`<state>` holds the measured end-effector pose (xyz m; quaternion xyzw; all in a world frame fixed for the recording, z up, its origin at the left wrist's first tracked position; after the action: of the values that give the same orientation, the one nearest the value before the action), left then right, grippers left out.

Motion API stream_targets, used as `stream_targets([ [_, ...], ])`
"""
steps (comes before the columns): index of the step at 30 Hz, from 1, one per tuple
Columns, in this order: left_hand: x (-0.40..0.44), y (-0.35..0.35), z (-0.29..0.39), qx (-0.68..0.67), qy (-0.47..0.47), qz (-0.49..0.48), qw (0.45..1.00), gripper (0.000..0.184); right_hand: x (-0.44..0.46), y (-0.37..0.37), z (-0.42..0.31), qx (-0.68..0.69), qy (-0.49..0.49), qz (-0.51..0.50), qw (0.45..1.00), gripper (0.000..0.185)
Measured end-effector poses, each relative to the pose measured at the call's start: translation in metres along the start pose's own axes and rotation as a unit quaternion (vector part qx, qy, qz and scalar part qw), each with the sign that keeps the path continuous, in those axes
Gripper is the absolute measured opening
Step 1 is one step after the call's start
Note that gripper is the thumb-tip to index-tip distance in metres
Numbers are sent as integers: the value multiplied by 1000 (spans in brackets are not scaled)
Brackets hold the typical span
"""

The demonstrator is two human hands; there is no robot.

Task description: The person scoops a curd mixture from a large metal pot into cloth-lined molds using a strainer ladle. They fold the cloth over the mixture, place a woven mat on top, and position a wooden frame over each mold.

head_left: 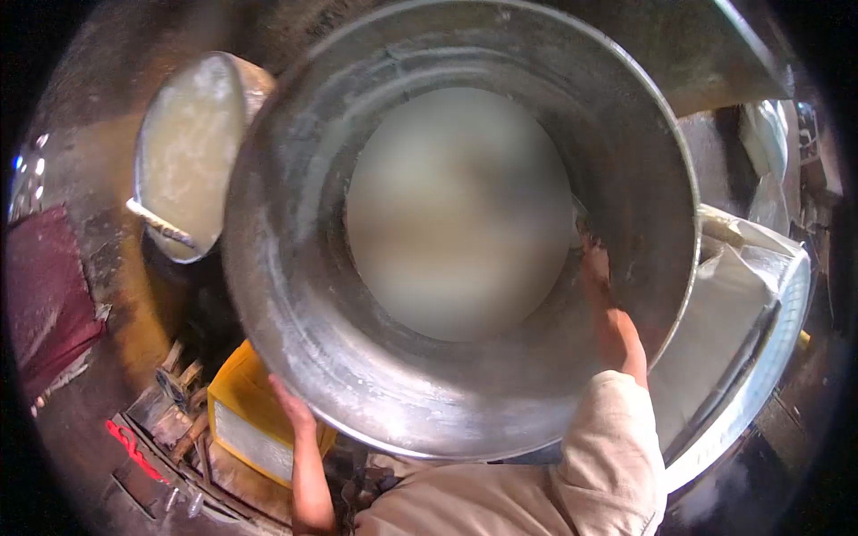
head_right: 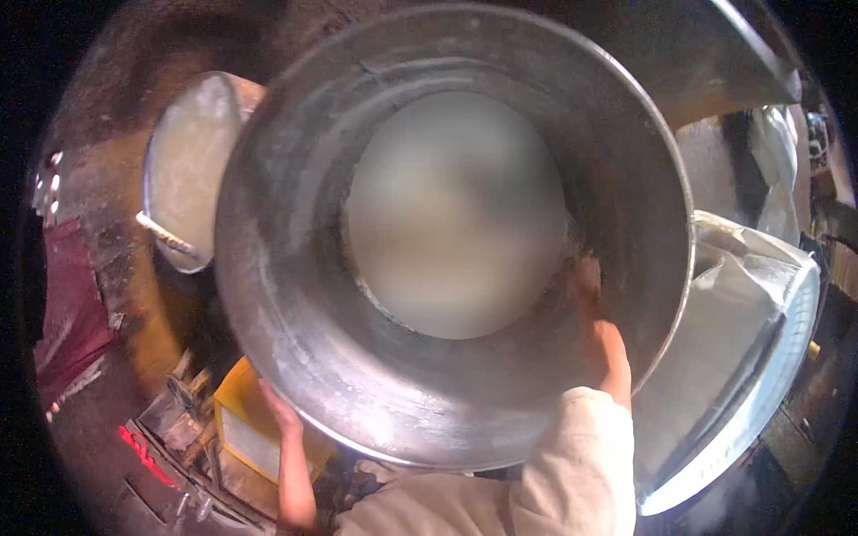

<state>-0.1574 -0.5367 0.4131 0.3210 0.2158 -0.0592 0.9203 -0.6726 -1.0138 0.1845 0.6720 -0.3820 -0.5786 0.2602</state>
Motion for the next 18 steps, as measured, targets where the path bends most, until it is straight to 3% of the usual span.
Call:
stream_targets([
  [3,-11,-8,15,-59,57,65,995,69,51,-85,68,-70,-21,63,995,37],
  [6,-6,-1,7,-100,79,96,987,66,47,-175,117,220,197,41,954,35],
  [8,-7,-1,6,-97,71,91,989,66,43,-195,89,99,47,-14,994,38],
  [10,-13,-7,14,-64,47,65,995,66,28,-185,26,-7,11,-83,996,41],
  [12,-13,-3,13,-22,62,83,994,65,14,-183,-23,-87,83,-158,980,45],
  [14,-20,-18,24,-70,79,111,988,64,4,-195,-28,23,-3,-234,972,47],
  [16,-16,-10,13,-70,83,89,990,64,-5,-191,-45,35,7,-279,960,48],
  [18,-20,-22,24,-10,69,111,991,66,-19,-184,-63,-23,83,-306,948,47],
])
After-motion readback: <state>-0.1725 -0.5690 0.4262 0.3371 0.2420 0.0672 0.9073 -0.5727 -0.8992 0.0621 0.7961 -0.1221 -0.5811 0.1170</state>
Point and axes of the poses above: each hand's wrist, its own x-axis towards the middle knuckle, its own y-axis out of the back of the hand, z = x × y, the point moved 7 cm from there along x, towards the middle knuckle, and after that the axes turned 8 degrees about z, right-handed, at the moved point
